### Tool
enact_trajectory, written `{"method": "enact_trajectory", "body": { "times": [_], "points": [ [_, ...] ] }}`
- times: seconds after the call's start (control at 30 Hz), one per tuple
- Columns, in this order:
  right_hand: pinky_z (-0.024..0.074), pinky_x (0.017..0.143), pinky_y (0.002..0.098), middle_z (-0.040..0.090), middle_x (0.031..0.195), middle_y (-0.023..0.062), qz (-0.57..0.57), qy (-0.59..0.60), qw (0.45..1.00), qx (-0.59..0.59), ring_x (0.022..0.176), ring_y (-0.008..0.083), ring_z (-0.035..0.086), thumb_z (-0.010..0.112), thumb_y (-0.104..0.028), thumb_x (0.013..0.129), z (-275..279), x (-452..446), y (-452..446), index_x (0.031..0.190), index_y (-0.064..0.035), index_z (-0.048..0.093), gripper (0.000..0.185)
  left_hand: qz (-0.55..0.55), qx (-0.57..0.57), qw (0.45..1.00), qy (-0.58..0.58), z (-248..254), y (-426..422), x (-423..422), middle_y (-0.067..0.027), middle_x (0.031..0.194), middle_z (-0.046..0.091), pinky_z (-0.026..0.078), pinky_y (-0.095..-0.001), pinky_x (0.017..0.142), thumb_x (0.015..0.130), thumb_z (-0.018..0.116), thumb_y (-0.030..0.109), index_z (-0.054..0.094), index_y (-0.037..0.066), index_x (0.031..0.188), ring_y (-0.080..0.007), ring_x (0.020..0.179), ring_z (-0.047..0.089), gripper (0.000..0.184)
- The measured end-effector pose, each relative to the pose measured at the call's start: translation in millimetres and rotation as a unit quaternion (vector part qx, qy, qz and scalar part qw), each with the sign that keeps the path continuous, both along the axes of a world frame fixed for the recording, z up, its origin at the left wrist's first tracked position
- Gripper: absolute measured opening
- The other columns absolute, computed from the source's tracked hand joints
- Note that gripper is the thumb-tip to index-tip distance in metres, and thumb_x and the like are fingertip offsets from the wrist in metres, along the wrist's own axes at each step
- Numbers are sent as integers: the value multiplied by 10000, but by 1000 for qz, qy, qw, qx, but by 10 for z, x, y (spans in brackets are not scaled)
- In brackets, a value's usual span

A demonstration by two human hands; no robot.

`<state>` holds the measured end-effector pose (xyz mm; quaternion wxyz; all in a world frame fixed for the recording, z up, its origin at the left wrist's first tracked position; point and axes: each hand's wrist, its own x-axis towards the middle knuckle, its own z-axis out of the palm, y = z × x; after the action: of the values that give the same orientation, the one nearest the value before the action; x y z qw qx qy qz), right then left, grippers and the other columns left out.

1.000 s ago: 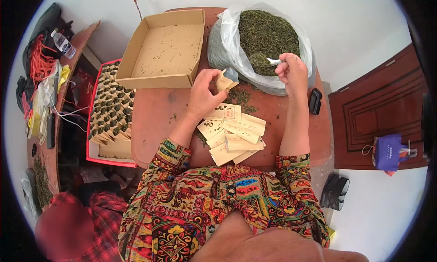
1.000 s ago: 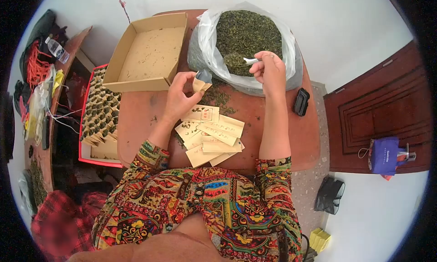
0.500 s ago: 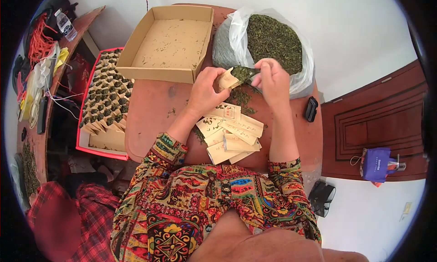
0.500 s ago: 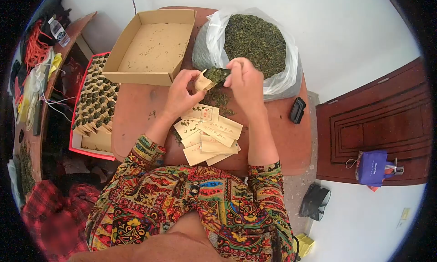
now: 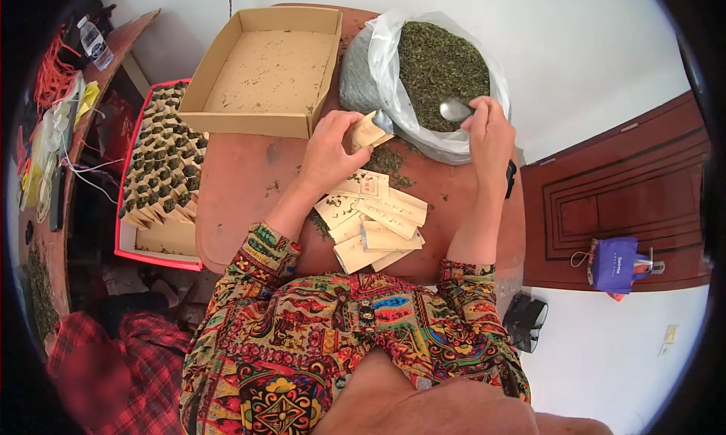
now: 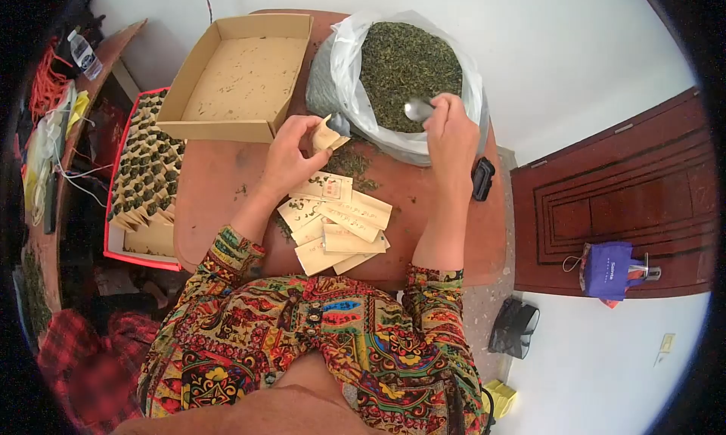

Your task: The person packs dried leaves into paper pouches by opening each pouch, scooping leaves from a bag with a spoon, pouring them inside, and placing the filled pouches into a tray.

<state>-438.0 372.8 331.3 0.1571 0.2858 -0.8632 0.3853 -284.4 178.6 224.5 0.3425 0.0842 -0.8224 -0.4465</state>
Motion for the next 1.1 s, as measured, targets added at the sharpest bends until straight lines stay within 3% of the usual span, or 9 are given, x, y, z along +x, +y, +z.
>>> {"method": "enact_trajectory", "body": {
  "times": [0.17,0.2,0.33,0.43,0.53,0.63,0.73,0.93,1.1],
  "points": [
    [513,698,400,677,668,125,-14,16,995,93,673,280,692,436,-237,985,-615,-454,78,991,-25,653,304,5,-15,1000,1,2,13,-10,-109,1050,592,490,-366,846,733,750,108,593,34,1124,-276,1002,590,427],
    [513,699,391,679,676,140,41,-113,993,22,664,288,684,440,-232,971,-558,-332,5,983,-8,646,304,5,-27,1000,-2,-10,7,-12,-92,1049,588,508,-329,794,737,757,81,591,34,1134,-234,981,602,433],
    [505,633,341,678,663,119,69,-169,982,-48,607,209,645,432,-211,970,-668,-301,-161,968,-6,640,292,-4,-18,1000,-3,-52,-3,-30,-72,1073,575,547,-286,767,752,754,23,585,33,1157,-179,984,626,439],
    [483,560,277,677,653,80,78,-233,963,-111,569,110,590,424,-201,978,-689,-317,-186,951,-19,635,280,-8,0,1000,-10,-55,-2,-26,-75,1098,569,558,-293,799,763,749,8,580,29,1167,-177,994,636,439],
    [449,519,257,682,667,73,59,-281,943,-166,546,96,563,424,-193,978,-704,-366,-160,970,-29,624,259,-5,38,999,2,-40,15,-33,-110,1033,596,496,-371,831,724,766,127,590,23,1117,-280,978,595,442],
    [409,479,237,681,678,69,54,-310,926,-210,534,83,541,424,-187,979,-710,-411,-123,992,-44,610,235,-10,55,998,9,-81,4,-50,-108,1041,596,499,-366,828,723,767,128,591,26,1123,-276,979,597,449],
    [378,455,223,667,670,68,55,-325,914,-239,529,75,524,429,-193,987,-642,-412,-79,995,-52,600,222,0,-11,1000,-13,-43,-5,-28,-68,1091,573,561,-293,824,768,753,26,579,22,1169,-164,1005,626,437],
    [322,411,218,632,637,69,96,-347,878,-315,471,77,471,466,-220,994,-432,-374,-52,981,-48,593,215,-7,49,999,11,-74,-7,-54,-106,1031,593,498,-361,833,738,764,151,597,39,1127,-266,974,599,437],
    [297,400,208,620,620,62,152,-371,865,-302,456,67,455,476,-222,986,-268,-253,-100,961,-52,601,213,8,6,1000,-7,1,-7,-11,-75,1062,597,523,-309,834,754,766,79,598,31,1142,-205,991,625,425]
  ]
}}
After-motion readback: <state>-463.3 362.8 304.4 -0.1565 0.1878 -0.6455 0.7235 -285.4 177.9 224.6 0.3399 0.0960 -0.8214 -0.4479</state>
